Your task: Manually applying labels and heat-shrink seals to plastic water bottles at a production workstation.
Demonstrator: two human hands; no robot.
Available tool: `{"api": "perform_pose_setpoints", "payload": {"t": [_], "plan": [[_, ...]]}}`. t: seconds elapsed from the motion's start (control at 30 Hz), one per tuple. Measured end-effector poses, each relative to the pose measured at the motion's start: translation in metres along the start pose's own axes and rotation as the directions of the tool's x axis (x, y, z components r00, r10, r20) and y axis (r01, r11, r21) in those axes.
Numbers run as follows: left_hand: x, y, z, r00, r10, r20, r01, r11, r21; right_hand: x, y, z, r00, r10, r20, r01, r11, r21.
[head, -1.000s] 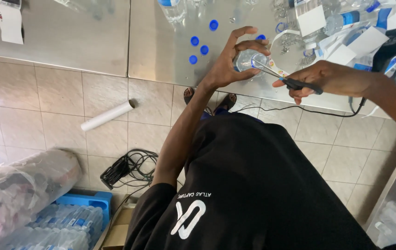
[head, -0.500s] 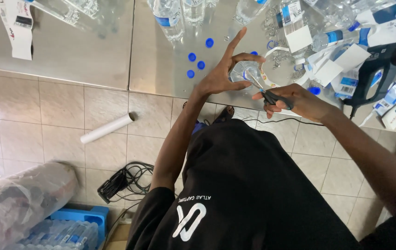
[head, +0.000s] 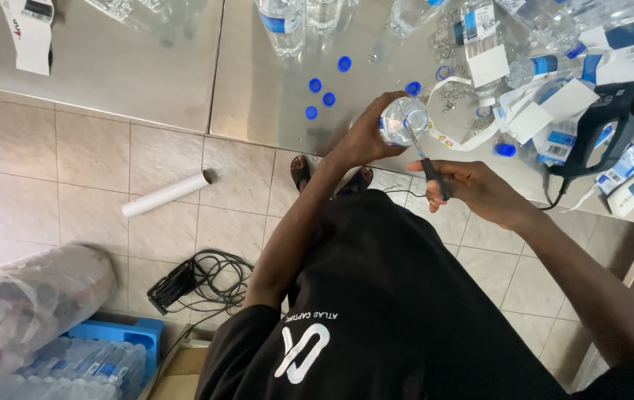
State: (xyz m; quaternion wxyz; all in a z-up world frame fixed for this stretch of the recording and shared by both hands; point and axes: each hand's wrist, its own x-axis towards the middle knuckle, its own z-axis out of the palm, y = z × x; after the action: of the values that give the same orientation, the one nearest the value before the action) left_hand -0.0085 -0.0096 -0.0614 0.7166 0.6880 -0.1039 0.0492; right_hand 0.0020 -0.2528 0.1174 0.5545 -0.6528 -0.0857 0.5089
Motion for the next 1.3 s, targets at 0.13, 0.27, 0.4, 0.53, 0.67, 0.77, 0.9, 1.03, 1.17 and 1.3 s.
{"api": "perform_pose_setpoints", "payload": {"t": [0.13,0.27,0.4,0.53,0.67,0.77,0.9,1.03,1.17,1.3], "plan": [[-0.002,-0.008,0.003,0.998,0.057,-0.019,-0.056,0.998,0.015,-0.002,-0.001,0.012,0.999,-0.027,-0.041,0.022,0.993,-0.116],[0.002,-0.001,0.003,0.996,0.082,-0.038,-0.08,0.996,0.03,-0.006,-0.001,0.015,0.995,-0.051,-0.085,0.038,0.988,-0.148],[-0.002,0.002,0.004,0.996,0.072,-0.053,-0.071,0.997,0.016,-0.007,0.005,0.028,0.993,-0.077,-0.092,0.064,0.988,-0.137],[-0.001,0.009,0.003,0.996,0.066,-0.059,-0.063,0.996,0.056,-0.009,0.002,0.044,0.977,-0.119,-0.177,0.081,0.975,-0.205],[-0.006,0.0,0.017,0.988,-0.049,-0.149,0.064,0.993,0.098,-0.008,0.003,0.062,0.959,-0.135,-0.249,0.071,0.965,-0.251],[-0.008,-0.005,0.027,0.965,-0.169,-0.202,0.201,0.968,0.151,-0.003,0.004,0.087,0.937,-0.145,-0.318,0.064,0.966,-0.25],[-0.007,0.004,0.034,0.942,-0.245,-0.227,0.279,0.951,0.131,0.004,0.002,0.106,0.904,-0.15,-0.399,0.082,0.98,-0.182],[-0.01,0.029,0.042,0.917,-0.288,-0.275,0.325,0.941,0.097,0.017,0.008,0.12,0.871,-0.124,-0.475,0.142,0.99,0.001],[-0.019,0.057,0.04,0.939,-0.181,-0.293,0.195,0.981,0.018,0.024,-0.011,0.137,0.865,-0.019,-0.501,0.247,0.886,0.393],[-0.026,0.009,0.043,0.975,0.147,-0.169,-0.184,0.955,-0.232,0.027,-0.021,0.14,0.871,-0.047,-0.49,0.331,0.793,0.511]]}}
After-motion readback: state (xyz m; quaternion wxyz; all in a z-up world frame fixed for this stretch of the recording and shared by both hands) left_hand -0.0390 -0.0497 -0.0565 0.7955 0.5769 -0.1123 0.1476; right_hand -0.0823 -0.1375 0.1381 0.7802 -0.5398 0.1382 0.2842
